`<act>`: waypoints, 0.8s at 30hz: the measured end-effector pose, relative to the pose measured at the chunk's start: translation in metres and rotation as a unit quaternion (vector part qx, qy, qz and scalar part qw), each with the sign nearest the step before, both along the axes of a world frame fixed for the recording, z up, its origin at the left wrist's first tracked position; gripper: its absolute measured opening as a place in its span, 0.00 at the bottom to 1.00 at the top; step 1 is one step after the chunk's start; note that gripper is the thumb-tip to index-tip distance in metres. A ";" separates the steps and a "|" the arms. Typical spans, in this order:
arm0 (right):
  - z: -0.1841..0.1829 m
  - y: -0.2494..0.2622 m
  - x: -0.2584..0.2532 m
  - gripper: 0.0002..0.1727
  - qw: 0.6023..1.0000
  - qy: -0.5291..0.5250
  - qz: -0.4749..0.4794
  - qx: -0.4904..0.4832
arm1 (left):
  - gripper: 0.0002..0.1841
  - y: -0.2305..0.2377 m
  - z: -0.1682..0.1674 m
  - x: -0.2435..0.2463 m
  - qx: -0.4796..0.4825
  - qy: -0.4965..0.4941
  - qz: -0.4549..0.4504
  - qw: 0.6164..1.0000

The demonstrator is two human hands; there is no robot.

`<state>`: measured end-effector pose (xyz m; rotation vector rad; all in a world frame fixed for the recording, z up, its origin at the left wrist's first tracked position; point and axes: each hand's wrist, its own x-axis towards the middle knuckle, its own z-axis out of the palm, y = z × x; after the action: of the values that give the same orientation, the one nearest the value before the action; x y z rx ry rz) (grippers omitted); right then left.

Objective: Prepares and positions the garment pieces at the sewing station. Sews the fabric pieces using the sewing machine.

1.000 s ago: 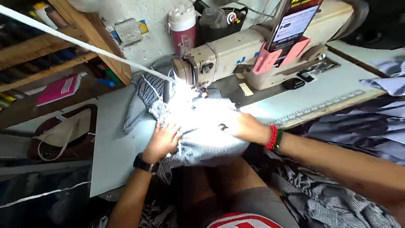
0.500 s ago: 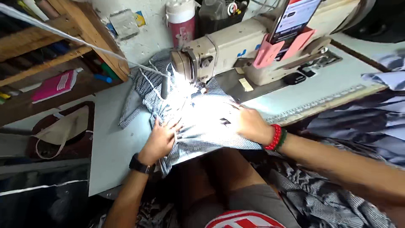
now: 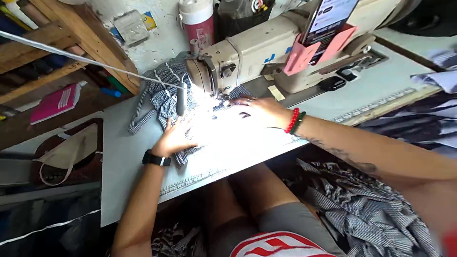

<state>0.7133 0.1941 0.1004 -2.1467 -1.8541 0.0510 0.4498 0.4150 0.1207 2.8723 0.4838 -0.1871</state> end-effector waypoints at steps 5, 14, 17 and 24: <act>-0.006 -0.041 -0.042 0.15 0.997 -0.007 0.057 0.056 | 0.29 -0.032 -0.009 -0.019 0.009 -0.104 -0.049 0.993; 0.022 0.009 -0.099 0.13 0.997 0.032 0.030 0.070 | 0.22 -0.014 -0.030 -0.037 -0.023 -0.207 -0.054 0.977; 0.021 0.050 -0.118 0.16 0.992 0.099 0.062 0.047 | 0.21 -0.014 -0.032 -0.039 -0.031 -0.214 -0.060 0.975; 0.009 0.028 -0.132 0.07 0.967 0.004 0.234 0.102 | 0.15 -0.021 -0.025 -0.031 -0.074 -0.223 0.005 0.972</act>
<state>0.5811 0.2219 0.1089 -1.5373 -2.2138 -0.0273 0.4190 0.3940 0.0957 2.6466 0.3741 0.3993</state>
